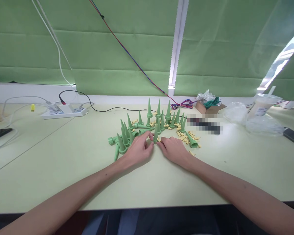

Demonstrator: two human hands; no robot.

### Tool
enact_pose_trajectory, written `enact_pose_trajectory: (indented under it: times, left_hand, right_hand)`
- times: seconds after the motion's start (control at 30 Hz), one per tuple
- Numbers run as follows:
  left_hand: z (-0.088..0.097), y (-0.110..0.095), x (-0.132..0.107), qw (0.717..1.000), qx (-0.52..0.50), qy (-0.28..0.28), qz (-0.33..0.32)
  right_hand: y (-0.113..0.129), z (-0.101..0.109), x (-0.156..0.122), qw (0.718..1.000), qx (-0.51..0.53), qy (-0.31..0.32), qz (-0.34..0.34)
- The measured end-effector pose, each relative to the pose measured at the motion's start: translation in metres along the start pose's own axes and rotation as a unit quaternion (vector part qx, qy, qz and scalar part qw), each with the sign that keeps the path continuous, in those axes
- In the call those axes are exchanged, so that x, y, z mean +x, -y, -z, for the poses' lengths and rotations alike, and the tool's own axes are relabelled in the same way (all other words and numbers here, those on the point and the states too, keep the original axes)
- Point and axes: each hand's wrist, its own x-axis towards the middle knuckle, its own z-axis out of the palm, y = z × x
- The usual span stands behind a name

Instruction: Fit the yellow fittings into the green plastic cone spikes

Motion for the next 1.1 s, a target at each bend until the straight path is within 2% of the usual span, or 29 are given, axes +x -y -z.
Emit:
enact_pose_trajectory:
  times: [0.27,0.4,0.53,0.67,0.8,0.9,1.1]
  left_hand:
    - [-0.001,0.004,0.003,0.996,0.053,-0.009,-0.076]
    - [-0.001,0.007,0.004,0.994,0.079,-0.015,-0.080]
    - [-0.001,0.005,0.003,0.992,0.083,-0.025,-0.088]
    - [-0.002,0.005,0.002,0.992,0.089,-0.031,-0.090]
    - [-0.002,0.005,0.002,0.993,0.081,-0.021,-0.078]
    - [-0.002,0.005,0.001,0.993,0.078,-0.015,-0.086]
    - [-0.001,0.003,0.001,0.993,0.070,0.017,-0.096]
  right_hand:
    - [-0.004,-0.006,0.008,1.000,0.014,-0.016,0.002]
    - [-0.007,-0.007,0.007,0.998,0.063,-0.031,0.005]
    - [-0.015,0.002,0.003,0.991,0.099,-0.085,-0.004]
    - [-0.029,0.018,0.005,0.991,0.030,-0.115,-0.060]
    - [-0.040,0.029,0.008,0.986,-0.035,-0.103,-0.125]
    - [-0.047,0.031,0.009,0.982,-0.074,-0.065,-0.162]
    - [-0.058,0.028,0.013,0.980,-0.091,0.011,-0.178]
